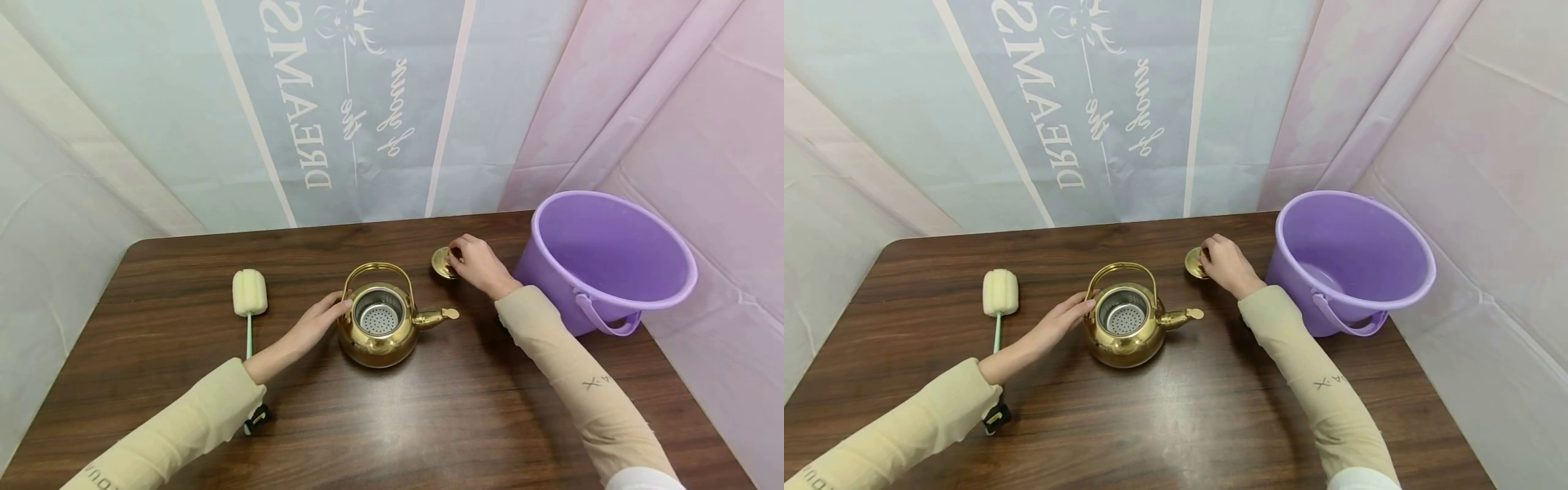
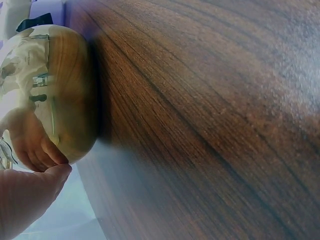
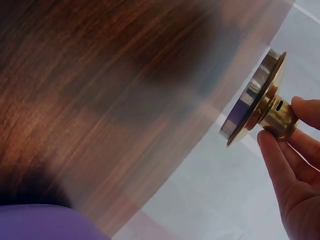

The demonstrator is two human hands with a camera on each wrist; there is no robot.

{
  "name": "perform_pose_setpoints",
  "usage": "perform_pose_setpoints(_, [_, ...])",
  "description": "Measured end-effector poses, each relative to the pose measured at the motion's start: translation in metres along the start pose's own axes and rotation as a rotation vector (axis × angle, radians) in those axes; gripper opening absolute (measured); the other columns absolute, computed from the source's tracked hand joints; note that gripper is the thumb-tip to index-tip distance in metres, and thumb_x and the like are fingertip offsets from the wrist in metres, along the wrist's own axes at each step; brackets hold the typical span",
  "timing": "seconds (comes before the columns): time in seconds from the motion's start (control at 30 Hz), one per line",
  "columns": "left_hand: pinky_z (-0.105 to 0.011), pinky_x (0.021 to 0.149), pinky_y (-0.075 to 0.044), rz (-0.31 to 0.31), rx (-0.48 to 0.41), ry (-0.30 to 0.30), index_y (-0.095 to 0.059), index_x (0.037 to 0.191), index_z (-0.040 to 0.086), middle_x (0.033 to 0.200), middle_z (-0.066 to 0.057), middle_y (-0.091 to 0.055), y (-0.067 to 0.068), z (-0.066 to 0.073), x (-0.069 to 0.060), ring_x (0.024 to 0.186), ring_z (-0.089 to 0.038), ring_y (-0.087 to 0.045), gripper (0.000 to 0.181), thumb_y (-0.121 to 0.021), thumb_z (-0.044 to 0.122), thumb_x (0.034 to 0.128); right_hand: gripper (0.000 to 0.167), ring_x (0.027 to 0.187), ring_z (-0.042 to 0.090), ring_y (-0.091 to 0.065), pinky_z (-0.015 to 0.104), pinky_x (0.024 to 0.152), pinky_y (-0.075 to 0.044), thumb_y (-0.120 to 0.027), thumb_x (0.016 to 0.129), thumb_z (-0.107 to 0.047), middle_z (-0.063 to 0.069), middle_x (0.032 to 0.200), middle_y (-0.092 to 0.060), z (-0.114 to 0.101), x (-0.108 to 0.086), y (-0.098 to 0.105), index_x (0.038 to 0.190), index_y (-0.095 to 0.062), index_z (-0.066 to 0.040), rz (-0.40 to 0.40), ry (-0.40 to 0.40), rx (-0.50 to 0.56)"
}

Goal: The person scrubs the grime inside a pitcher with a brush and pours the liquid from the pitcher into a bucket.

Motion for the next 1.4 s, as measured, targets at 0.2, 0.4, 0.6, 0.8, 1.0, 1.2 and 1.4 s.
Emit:
perform_pose_setpoints(0.2, [-0.046, 0.103, -0.027, -0.005, 0.001, 0.0, -0.045, 0.131, 0.002, 0.133, -0.016, -0.046, 0.0, -0.001, 0.0, 0.126, -0.029, -0.038, 0.048, -0.042, 0.033, 0.094, 0.023, 0.081, 0.026, -0.058, 0.037, 0.069, -0.047, -0.06, 0.085, -0.01, 0.016, 0.095, -0.059, 0.002, 0.0, -0.001, 0.101, -0.062, 0.005, -0.018, -0.018, 0.002])
perform_pose_setpoints(0.4, [-0.046, 0.103, -0.027, -0.003, 0.009, 0.004, -0.044, 0.132, 0.002, 0.133, -0.016, -0.046, 0.001, -0.001, 0.0, 0.126, -0.029, -0.037, 0.049, -0.042, 0.033, 0.0942, 0.022, 0.081, 0.026, -0.058, 0.038, 0.07, -0.047, -0.061, 0.085, -0.01, 0.017, 0.095, -0.059, 0.003, 0.001, -0.003, 0.101, -0.062, 0.005, -0.027, -0.029, 0.006])
perform_pose_setpoints(0.6, [-0.046, 0.103, -0.027, -0.008, 0.003, 0.012, -0.042, 0.133, 0.002, 0.135, -0.016, -0.044, 0.001, 0.001, -0.001, 0.127, -0.029, -0.036, 0.049, -0.042, 0.032, 0.0947, 0.022, 0.082, 0.027, -0.058, 0.039, 0.07, -0.047, -0.06, 0.085, -0.009, 0.018, 0.095, -0.059, 0.005, 0.001, -0.004, 0.101, -0.062, 0.006, -0.032, -0.033, 0.005])
perform_pose_setpoints(0.8, [-0.046, 0.103, -0.028, -0.007, 0.007, 0.01, -0.042, 0.133, 0.0, 0.134, -0.017, -0.044, 0.001, 0.001, 0.0, 0.127, -0.029, -0.036, 0.048, -0.041, 0.029, 0.095, 0.023, 0.084, 0.028, -0.058, 0.039, 0.072, -0.047, -0.059, 0.085, -0.009, 0.018, 0.095, -0.059, 0.008, 0.002, -0.005, 0.101, -0.062, 0.007, -0.043, -0.046, 0.0])
perform_pose_setpoints(1.0, [-0.046, 0.104, -0.026, -0.008, 0.002, 0.009, -0.043, 0.132, 0.003, 0.134, -0.015, -0.045, 0.001, 0.001, -0.001, 0.127, -0.028, -0.036, 0.049, -0.042, 0.033, 0.0945, 0.022, 0.084, 0.028, -0.058, 0.039, 0.072, -0.047, -0.059, 0.085, -0.008, 0.018, 0.095, -0.059, 0.01, 0.002, -0.006, 0.101, -0.062, 0.007, -0.057, -0.064, 0.007])
perform_pose_setpoints(1.2, [-0.046, 0.104, -0.026, -0.009, 0.003, 0.007, -0.044, 0.132, 0.002, 0.134, -0.016, -0.045, 0.001, 0.0, 0.0, 0.127, -0.028, -0.036, 0.049, -0.042, 0.033, 0.0943, 0.023, 0.086, 0.029, -0.058, 0.039, 0.073, -0.047, -0.058, 0.086, -0.009, 0.019, 0.097, -0.059, 0.012, 0.002, -0.008, 0.102, -0.062, 0.007, -0.076, -0.085, 0.006])
perform_pose_setpoints(1.4, [-0.046, 0.103, -0.026, -0.006, 0.01, -0.001, -0.044, 0.131, 0.002, 0.133, -0.016, -0.046, 0.001, 0.0, 0.0, 0.127, -0.029, -0.037, 0.049, -0.042, 0.033, 0.0941, 0.024, 0.087, 0.03, -0.058, 0.04, 0.074, -0.047, -0.059, 0.086, -0.01, 0.019, 0.098, -0.058, 0.014, 0.003, -0.01, 0.103, -0.062, 0.006, -0.09, -0.097, 0.006])
Point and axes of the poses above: each hand's wrist, its own x-axis towards the middle knuckle, its own y-axis out of the back of the hand, z = x × y, the point moved 1 cm from there along x, towards the middle knuckle
